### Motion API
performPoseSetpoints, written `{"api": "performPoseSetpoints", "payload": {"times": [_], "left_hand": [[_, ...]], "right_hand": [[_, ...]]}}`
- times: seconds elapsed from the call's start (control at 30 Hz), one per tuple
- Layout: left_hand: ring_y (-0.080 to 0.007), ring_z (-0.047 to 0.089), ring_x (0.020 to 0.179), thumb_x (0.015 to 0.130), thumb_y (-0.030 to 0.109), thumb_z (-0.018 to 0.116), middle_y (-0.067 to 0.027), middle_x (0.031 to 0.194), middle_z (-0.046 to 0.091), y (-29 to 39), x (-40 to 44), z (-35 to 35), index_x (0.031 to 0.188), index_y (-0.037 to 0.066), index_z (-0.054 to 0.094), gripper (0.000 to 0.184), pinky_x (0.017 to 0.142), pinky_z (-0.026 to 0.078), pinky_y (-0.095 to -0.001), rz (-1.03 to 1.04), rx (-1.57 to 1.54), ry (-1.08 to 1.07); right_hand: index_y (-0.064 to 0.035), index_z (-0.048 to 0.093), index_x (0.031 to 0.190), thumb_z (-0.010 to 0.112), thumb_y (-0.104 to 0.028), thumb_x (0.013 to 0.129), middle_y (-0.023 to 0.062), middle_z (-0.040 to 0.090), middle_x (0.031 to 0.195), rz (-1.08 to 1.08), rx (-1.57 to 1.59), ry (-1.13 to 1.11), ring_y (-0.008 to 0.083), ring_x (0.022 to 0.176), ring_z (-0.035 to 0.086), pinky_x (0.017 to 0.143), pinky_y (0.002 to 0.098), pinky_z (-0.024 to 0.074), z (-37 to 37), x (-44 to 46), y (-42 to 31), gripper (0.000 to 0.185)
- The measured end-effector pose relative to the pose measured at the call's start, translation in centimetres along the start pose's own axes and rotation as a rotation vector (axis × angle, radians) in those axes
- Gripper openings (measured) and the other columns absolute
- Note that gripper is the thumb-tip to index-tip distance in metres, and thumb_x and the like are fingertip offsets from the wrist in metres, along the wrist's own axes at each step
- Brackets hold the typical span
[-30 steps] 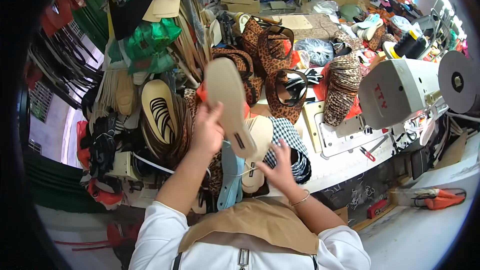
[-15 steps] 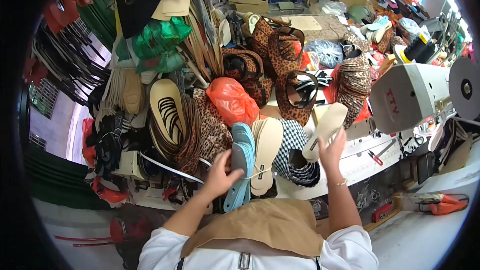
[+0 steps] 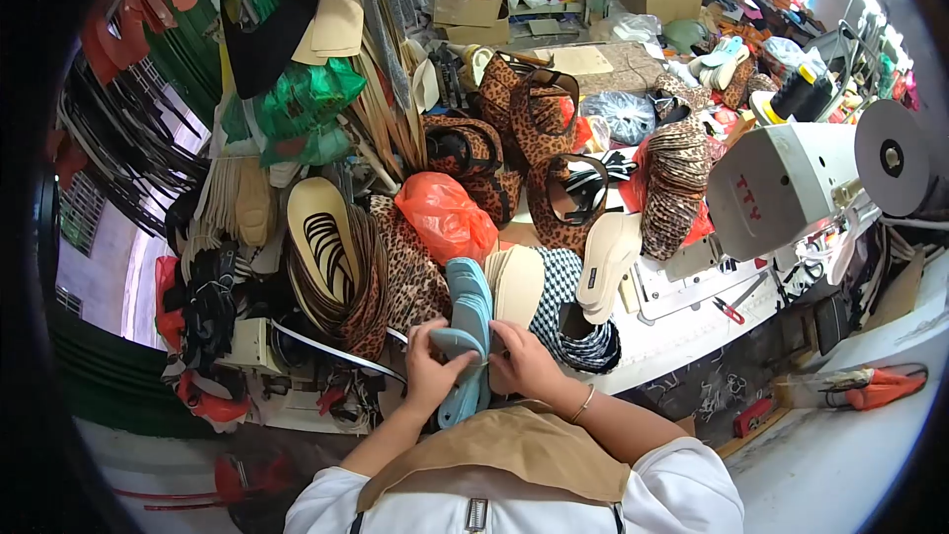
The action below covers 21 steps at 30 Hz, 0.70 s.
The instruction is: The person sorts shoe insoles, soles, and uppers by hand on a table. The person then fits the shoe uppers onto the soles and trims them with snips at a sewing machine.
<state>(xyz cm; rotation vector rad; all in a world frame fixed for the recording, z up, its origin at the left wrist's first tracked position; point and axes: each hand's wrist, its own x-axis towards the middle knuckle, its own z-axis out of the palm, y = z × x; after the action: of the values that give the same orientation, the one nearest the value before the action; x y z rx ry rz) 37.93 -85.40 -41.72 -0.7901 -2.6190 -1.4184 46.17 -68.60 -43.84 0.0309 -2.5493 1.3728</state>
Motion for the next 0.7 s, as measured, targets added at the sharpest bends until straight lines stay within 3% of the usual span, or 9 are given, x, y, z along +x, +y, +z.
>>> {"api": "performPoseSetpoints", "payload": {"times": [0.1,0.13,0.2,0.33,0.4,0.5,0.7], "left_hand": [[-0.0106,0.053,0.076,0.077,-0.003,0.067,-0.0036,0.091,0.053,-2.2,-0.3,0.3,0.092,0.001,0.054,0.021,0.069,0.044,-0.0211,-0.014,-0.299,-0.123],[-0.0106,0.053,0.076,0.077,-0.003,0.067,-0.0036,0.091,0.053,-2.2,-0.3,0.2,0.092,0.001,0.054,0.021,0.069,0.044,-0.0211,-0.014,-0.304,-0.126],[-0.0098,0.054,0.081,0.08,-0.004,0.064,-0.0028,0.091,0.056,-2.2,-0.4,-0.1,0.093,0.002,0.054,0.018,0.071,0.045,-0.0228,-0.237,-0.66,-0.248],[-0.0092,0.054,0.082,0.082,-0.004,0.061,-0.0017,0.089,0.057,-2.1,-0.2,-0.4,0.096,0.002,0.054,0.017,0.073,0.045,-0.0235,-0.164,-0.679,-0.258],[-0.0112,0.054,0.088,0.082,-0.005,0.061,-0.0031,0.097,0.057,-2.2,-0.2,-0.3,0.101,0.002,0.054,0.021,0.077,0.045,-0.0247,-0.228,-0.635,-0.276],[-0.015,0.051,0.103,0.079,-0.008,0.061,-0.0049,0.118,0.05,-2.0,0.1,0.3,0.107,0.002,0.054,0.03,0.084,0.044,-0.0264,-0.158,-0.741,-0.199],[-0.013,0.053,0.099,0.078,-0.009,0.061,-0.0033,0.111,0.051,-2.5,-0.6,-0.4,0.104,0.003,0.055,0.028,0.085,0.044,-0.0265,-0.107,-0.713,-0.225]], "right_hand": [[-0.0038,0.04,0.129,0.062,-0.008,0.078,0.0205,0.049,0.117,-0.025,0.027,0.03,0.0362,0.1,0.053,0.085,0.0388,0.0456,0.3,0.2,0.3,0.056],[-0.0062,0.04,0.13,0.061,-0.005,0.08,0.0193,0.049,0.116,-0.023,0.025,0.084,0.0333,0.096,0.054,0.082,0.0377,0.0462,0.4,0.6,-0.1,0.054],[-0.0116,0.048,0.126,0.058,-0.006,0.083,0.018,0.049,0.117,-0.062,-0.013,0.119,0.0311,0.092,0.057,0.079,0.0362,0.0475,0.4,1.6,-0.5,0.045],[-0.0128,0.058,0.117,0.059,-0.017,0.084,0.0189,0.052,0.117,-0.071,-0.071,0.149,0.0305,0.083,0.061,0.072,0.039,0.0502,0.4,2.5,-0.2,0.033],[-0.0116,0.061,0.112,0.057,-0.021,0.086,0.0188,0.053,0.117,-0.06,-0.039,0.122,0.0302,0.08,0.062,0.072,0.0382,0.0504,0.5,2.7,0.5,0.028],[-0.0141,0.062,0.111,0.058,-0.022,0.085,0.0186,0.049,0.122,-0.028,0.05,0.028,0.0285,0.082,0.061,0.075,0.0379,0.0495,0.1,2.6,0.6,0.027],[-0.0178,0.063,0.109,0.058,-0.023,0.085,0.0176,0.044,0.127,-0.107,0.048,-0.056,0.0292,0.092,0.056,0.08,0.0389,0.0451,0.0,1.7,1.3,0.025]]}}
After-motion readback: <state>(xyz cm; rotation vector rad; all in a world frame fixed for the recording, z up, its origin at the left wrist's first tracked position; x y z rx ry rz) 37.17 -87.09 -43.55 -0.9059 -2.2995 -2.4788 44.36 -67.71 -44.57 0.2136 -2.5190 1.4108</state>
